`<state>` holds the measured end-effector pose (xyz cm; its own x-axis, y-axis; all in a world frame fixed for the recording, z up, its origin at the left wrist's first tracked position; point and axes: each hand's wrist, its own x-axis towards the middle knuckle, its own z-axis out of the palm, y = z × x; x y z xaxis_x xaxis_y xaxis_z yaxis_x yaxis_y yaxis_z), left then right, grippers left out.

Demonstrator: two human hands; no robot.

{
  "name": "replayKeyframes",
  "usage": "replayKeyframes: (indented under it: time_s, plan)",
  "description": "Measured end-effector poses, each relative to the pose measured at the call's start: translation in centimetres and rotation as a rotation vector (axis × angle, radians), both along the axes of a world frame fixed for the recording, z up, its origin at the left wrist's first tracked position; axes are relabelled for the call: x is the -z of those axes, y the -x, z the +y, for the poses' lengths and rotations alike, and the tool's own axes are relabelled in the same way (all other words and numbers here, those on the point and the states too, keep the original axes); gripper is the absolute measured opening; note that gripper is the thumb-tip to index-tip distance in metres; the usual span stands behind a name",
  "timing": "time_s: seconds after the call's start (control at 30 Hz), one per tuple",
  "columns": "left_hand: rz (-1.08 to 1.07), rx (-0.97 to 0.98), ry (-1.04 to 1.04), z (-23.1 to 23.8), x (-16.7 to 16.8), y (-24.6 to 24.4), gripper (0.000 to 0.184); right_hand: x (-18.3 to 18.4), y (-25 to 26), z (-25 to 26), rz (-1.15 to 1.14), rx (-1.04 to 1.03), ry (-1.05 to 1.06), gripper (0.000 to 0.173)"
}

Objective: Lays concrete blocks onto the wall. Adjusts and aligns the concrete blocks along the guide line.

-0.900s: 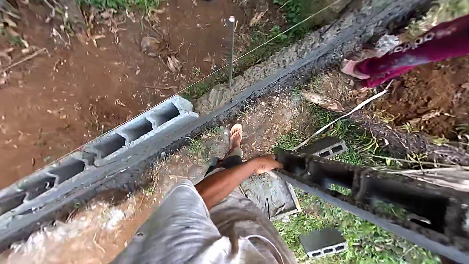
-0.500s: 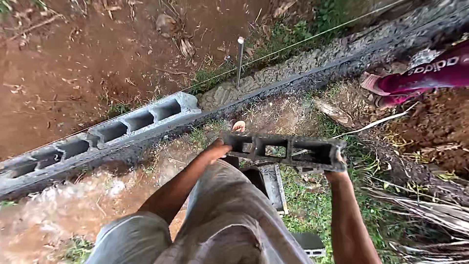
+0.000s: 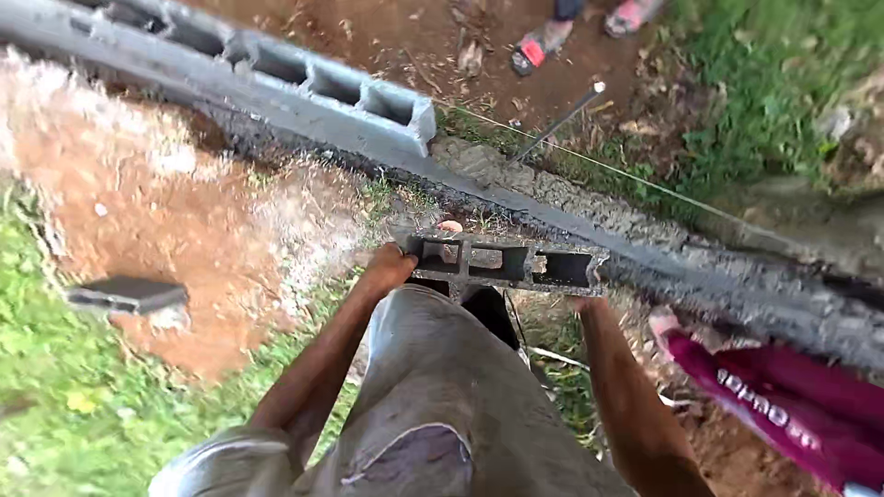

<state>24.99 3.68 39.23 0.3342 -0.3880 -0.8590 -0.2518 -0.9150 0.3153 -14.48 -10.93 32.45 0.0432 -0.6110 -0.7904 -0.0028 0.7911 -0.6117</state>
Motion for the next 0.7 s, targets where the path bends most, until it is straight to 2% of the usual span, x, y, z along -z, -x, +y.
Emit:
replayKeyframes:
  time_s: [0.1, 0.23, 0.37, 0.53, 0.7]
  plan:
    - [-0.059, -0.133, -0.012, 3.4, -2.7, 2.5, 0.034, 1.4, 0.1, -0.5, -0.011, -0.095, -0.076, 0.052]
    - [-0.098, -0.265, -0.034, 8.5, -3.7, 5.3, 0.031, 2.6, -0.3, -0.6, -0.042, -0.259, -0.104, 0.057]
    - [-0.120, -0.357, -0.053, 13.0, -2.6, 7.4, 0.032, 3.5, -1.3, 0.4, -0.050, -0.340, -0.139, 0.057]
    - [-0.090, -0.373, -0.106, 16.5, -0.4, 8.5, 0.033, 5.7, -2.6, 1.1, -0.031, -0.440, -0.234, 0.057]
    - [-0.078, -0.371, -0.097, 18.0, -0.5, 8.5, 0.035, 3.9, -3.3, 1.3, -0.049, -0.553, -0.198, 0.059]
